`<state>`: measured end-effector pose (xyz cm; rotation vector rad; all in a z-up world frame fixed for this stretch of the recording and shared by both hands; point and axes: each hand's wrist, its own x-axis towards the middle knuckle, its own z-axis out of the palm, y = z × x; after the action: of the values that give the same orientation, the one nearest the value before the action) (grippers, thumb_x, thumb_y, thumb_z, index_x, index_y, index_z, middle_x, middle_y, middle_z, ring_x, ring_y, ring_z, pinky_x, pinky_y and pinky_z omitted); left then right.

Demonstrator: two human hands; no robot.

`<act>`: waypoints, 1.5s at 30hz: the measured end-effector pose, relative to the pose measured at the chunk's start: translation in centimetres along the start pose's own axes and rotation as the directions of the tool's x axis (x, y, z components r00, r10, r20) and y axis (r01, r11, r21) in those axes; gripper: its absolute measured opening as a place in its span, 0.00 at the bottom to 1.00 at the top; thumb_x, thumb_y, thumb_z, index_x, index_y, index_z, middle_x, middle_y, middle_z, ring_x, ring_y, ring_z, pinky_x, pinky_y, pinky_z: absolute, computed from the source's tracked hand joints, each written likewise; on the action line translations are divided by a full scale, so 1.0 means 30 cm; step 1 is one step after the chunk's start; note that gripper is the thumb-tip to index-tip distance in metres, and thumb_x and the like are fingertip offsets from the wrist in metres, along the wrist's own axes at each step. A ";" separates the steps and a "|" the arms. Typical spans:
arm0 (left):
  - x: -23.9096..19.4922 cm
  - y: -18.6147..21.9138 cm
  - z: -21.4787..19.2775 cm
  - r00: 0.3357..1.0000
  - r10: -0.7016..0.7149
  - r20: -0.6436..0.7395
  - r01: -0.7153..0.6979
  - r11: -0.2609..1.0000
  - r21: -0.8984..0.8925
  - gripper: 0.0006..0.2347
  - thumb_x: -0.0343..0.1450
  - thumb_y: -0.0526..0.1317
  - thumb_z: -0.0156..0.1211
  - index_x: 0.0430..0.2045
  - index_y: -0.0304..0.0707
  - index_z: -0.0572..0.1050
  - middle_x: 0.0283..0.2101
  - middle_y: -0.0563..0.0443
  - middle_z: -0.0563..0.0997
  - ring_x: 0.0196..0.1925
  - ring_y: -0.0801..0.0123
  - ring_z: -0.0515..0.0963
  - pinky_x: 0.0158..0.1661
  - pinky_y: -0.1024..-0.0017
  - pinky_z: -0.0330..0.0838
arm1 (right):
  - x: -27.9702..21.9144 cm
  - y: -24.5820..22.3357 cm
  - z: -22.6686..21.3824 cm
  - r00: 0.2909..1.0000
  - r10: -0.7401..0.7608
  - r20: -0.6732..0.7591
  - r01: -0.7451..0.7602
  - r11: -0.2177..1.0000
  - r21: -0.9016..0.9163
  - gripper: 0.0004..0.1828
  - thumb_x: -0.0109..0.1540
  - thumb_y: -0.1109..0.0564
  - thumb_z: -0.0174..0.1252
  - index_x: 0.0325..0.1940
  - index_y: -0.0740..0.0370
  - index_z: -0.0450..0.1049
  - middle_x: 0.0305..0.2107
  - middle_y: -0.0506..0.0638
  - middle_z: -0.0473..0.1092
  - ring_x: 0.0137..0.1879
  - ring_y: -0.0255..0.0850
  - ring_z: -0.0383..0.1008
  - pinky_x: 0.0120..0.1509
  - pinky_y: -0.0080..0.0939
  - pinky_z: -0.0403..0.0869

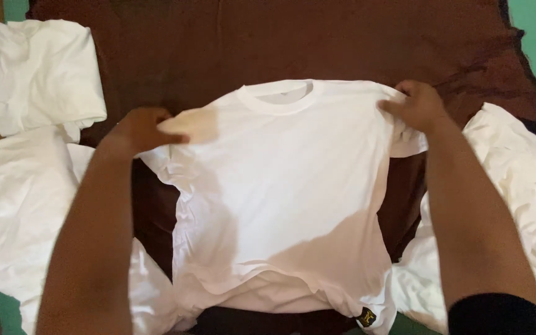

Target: The person sits cross-legged on the floor and uses a lint roller to clean white t-shirts. They pick up a t-shirt, roll the lint roller over the fabric to remove lint, and then fold the shirt. This process is repeated for multiple shirts.

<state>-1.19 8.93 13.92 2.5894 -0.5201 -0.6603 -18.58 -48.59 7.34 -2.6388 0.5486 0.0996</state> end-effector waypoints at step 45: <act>-0.799 0.193 0.471 0.914 0.153 0.375 -0.261 0.931 0.256 0.21 0.73 0.59 0.47 0.24 0.46 0.81 0.28 0.46 0.82 0.38 0.50 0.84 0.39 0.57 0.75 | -1.166 -0.174 0.214 0.357 -0.233 0.905 0.234 0.960 0.155 0.20 0.59 0.41 0.60 0.46 0.55 0.82 0.43 0.55 0.79 0.55 0.58 0.77 0.59 0.58 0.73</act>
<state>-29.55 10.52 14.07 2.6426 -1.0752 -1.0447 -48.53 -28.81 9.15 -2.1134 -0.2470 1.3905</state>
